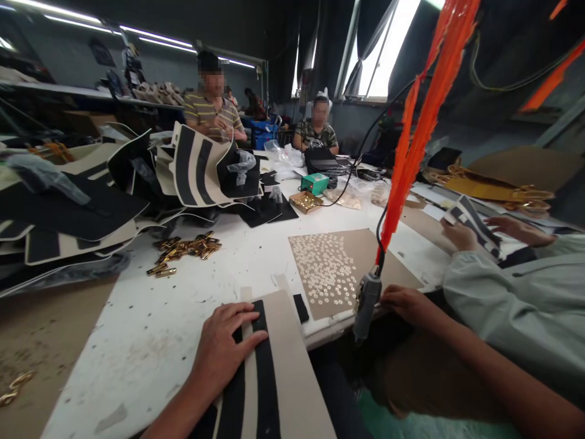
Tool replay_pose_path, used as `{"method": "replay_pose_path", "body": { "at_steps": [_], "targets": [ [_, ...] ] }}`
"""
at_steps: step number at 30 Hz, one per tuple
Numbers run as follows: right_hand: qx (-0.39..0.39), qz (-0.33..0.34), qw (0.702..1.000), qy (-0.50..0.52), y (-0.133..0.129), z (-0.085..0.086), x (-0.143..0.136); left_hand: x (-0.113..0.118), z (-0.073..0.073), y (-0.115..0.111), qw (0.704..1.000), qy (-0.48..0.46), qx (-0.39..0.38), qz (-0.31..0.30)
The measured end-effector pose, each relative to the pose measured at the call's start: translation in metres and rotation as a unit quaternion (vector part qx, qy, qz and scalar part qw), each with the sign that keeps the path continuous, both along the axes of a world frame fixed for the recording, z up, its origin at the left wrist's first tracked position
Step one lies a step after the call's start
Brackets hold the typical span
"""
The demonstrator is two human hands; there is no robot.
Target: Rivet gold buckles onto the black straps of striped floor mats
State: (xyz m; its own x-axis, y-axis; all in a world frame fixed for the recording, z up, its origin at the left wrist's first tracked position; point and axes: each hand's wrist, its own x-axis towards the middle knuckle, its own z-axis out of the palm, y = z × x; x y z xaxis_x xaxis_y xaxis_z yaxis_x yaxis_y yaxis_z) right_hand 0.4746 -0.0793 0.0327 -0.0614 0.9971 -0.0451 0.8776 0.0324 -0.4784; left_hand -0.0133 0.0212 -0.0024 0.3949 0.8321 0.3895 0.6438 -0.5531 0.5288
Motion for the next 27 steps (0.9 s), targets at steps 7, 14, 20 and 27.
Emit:
{"method": "replay_pose_path", "body": {
  "at_steps": [7,14,20,27],
  "targets": [
    [0.031,-0.012,0.999,-0.036,-0.011,-0.007,-0.007,0.001,0.009,-0.011,1.0,-0.012,-0.019,0.003],
    [0.124,-0.081,0.989,-0.005,-0.045,-0.002,-0.031,0.001,0.015,-0.02,0.997,-0.043,-0.067,0.011],
    [0.094,-0.085,0.991,0.05,-0.048,0.018,-0.143,0.0,0.014,-0.021,0.996,-0.051,-0.075,0.006],
    [-0.064,0.043,0.981,0.176,0.054,0.035,-0.28,-0.001,0.011,-0.021,0.996,-0.057,-0.071,0.0]
  ]
}}
